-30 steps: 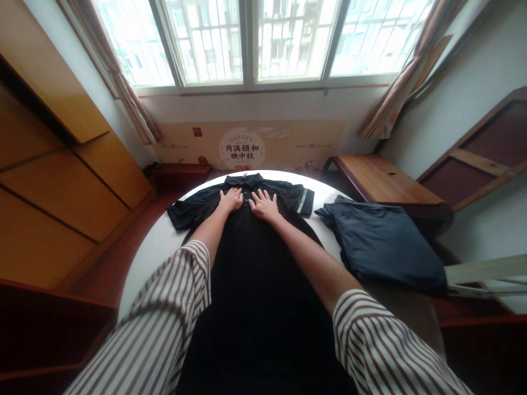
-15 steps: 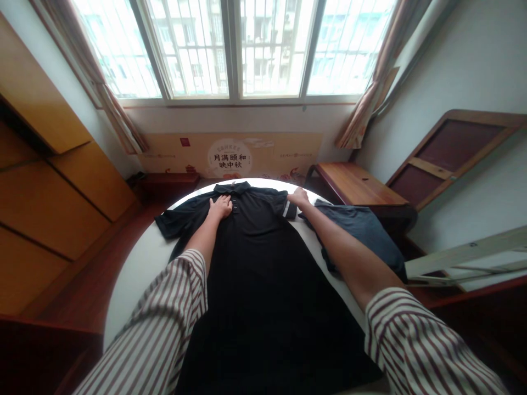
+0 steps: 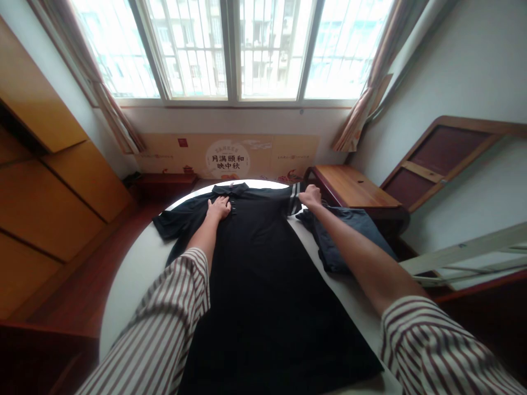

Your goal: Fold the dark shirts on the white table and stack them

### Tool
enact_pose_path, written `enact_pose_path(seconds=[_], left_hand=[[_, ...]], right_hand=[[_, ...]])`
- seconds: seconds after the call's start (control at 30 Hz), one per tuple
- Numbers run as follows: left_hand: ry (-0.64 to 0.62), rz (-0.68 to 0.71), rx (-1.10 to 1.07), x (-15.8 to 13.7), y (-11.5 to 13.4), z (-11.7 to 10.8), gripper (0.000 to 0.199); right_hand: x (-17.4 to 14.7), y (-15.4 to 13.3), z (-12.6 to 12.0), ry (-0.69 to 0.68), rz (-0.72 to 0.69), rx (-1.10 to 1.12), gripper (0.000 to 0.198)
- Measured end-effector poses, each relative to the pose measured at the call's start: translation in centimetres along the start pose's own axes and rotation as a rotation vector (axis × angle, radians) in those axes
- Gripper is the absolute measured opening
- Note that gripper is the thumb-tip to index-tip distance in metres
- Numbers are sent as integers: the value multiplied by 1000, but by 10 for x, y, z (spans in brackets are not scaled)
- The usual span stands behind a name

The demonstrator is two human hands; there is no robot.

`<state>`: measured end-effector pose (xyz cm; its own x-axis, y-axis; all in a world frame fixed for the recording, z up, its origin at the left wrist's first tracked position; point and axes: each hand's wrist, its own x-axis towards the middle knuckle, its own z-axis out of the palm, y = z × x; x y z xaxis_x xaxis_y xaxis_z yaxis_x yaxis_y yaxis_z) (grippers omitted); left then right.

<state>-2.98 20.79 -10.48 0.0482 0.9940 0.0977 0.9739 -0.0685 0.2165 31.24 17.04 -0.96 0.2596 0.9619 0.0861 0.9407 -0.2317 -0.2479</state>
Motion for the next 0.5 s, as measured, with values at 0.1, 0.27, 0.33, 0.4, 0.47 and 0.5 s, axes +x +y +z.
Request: enact_pose_path(seconds=[0.1, 0.27, 0.33, 0.4, 0.47, 0.5], left_hand=[[83, -31, -10, -8, 7, -3, 48], [222, -89, -48, -30, 12, -12, 42], [251, -135, -62, -42, -1, -20, 40], [284, -216, -72, -58, -26, -33, 39], [320, -328, -76, -78, -59, -47, 38], [337, -395, -77, -88, -77, -55, 39]], right_hand=[[-19, -2, -17, 28, -101, -83, 43], [-94, -39, -20, -64, -471, -147, 26], [-142, -52, -14, -134, -661, -143, 22], [-196, -57, -7, -190, -972, -117, 26], [-250, -54, 1, -225, -1188, -38, 33], [-275, -51, 5, -241, -1270, 9, 39]])
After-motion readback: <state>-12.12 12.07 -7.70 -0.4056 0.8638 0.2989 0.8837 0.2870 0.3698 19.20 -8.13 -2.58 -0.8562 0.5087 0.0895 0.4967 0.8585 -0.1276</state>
